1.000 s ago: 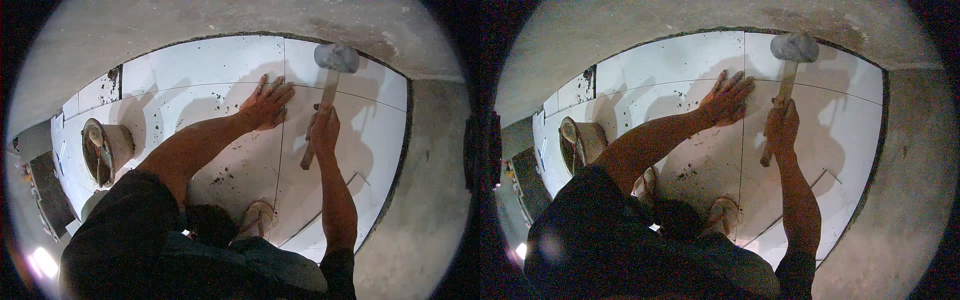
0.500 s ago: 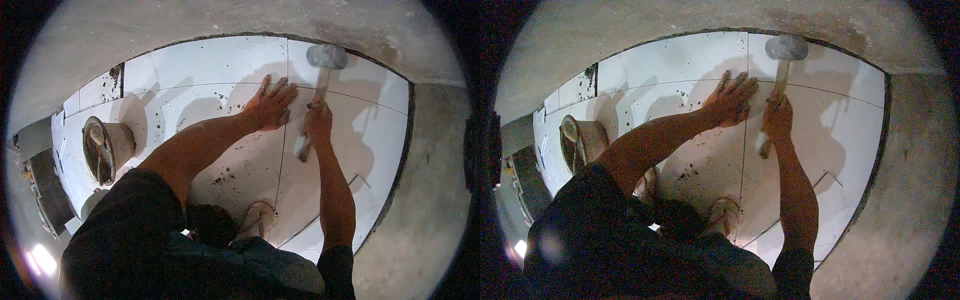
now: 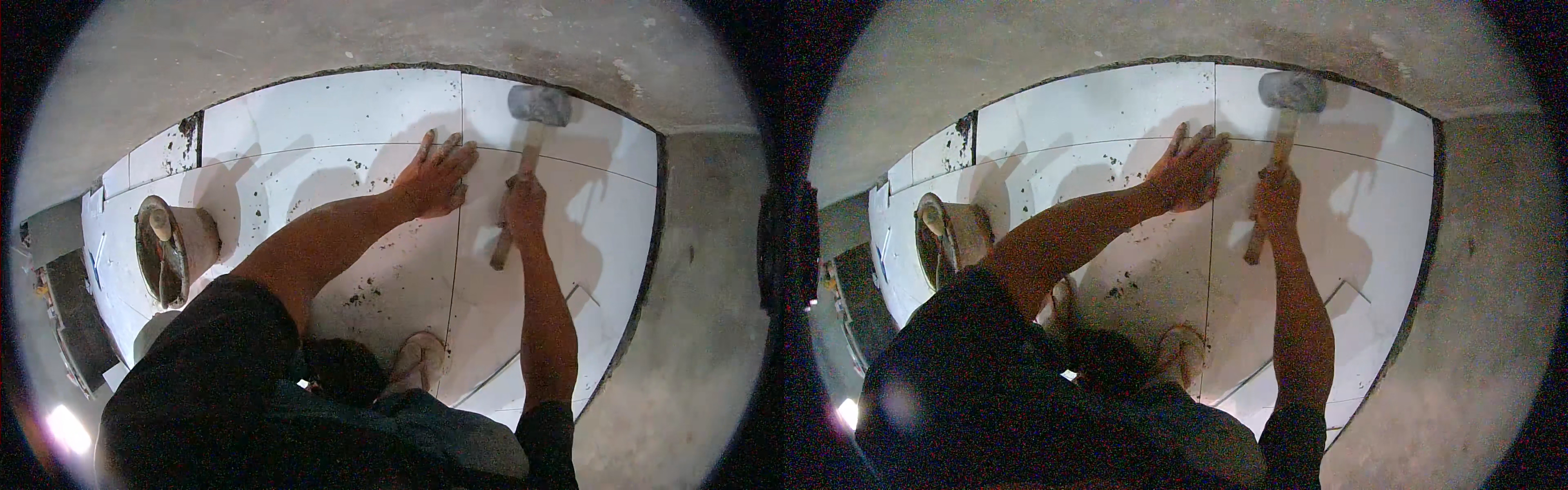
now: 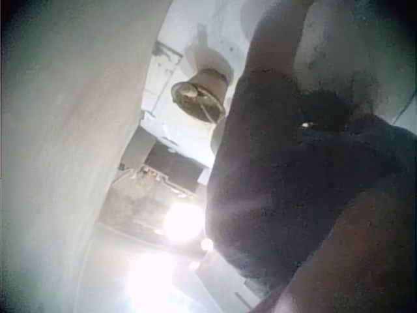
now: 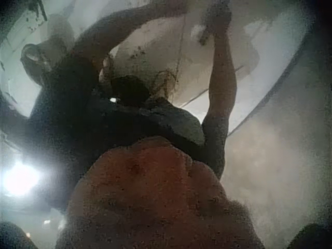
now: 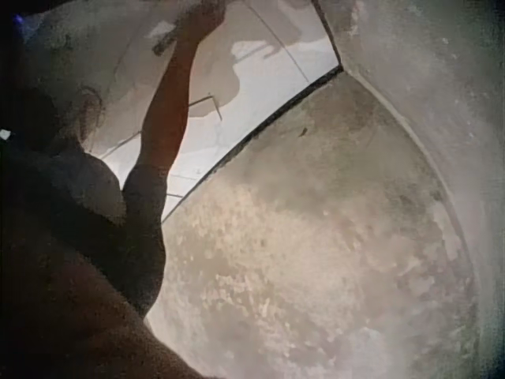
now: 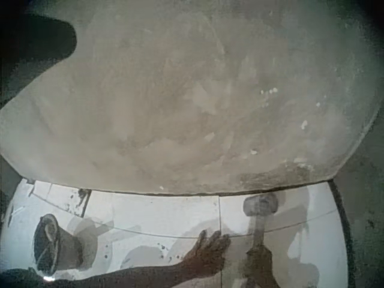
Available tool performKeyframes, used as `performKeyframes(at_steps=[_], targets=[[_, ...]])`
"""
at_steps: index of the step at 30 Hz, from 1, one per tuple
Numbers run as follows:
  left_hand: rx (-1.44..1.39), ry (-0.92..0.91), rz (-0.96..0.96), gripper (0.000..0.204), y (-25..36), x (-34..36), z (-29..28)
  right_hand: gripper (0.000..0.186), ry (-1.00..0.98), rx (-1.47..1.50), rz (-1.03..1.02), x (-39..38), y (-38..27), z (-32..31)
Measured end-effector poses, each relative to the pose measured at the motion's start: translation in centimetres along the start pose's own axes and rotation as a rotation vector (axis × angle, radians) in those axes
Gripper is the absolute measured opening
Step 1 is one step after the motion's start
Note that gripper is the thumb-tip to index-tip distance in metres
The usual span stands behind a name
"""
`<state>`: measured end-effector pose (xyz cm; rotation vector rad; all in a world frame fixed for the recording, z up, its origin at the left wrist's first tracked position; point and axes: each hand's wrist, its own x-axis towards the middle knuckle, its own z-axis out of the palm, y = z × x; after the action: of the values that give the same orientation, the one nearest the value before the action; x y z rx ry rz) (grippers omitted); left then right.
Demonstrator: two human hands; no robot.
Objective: The person installs floor tiles by applying adhesive with a trowel, positioning the tiles on the floor, and tapping them into place using a rubber mallet. The person then wipes the tiles with a cloth.
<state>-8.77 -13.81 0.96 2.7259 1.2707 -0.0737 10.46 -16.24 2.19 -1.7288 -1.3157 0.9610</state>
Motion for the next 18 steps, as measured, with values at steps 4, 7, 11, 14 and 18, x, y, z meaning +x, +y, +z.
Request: performKeyframes(at_steps=[4, 7, 11, 14, 18], targets=[[-0.081, 0.062, -0.014, 0.069, -0.8, 0.5, 0.8, 0.046, -0.032, 0.474, 0.324, -2.4, -1.5, -2.1], [-0.097, 0.233, -0.145, 0.071, -2.4, 3.0, 1.9, 0.046, 0.051, 0.49, 0.429, -6.6, -0.1, -2.7], [-0.083, 0.38, -0.299, 0.077, -4.6, 8.5, 1.9, 0.036, 0.14, 0.547, 0.571, -12.6, 3.2, -3.4], [-0.089, 0.368, -0.416, 0.08, -2.8, 10.5, 2.3, 0.037, 0.141, 0.566, 0.489, -14.5, 7.5, -3.9], [-0.151, 0.157, -0.088, 0.078, 2.4, 7.8, 0.7, 0.036, 0.142, 0.772, 0.595, -13.2, 6.5, -4.2]])
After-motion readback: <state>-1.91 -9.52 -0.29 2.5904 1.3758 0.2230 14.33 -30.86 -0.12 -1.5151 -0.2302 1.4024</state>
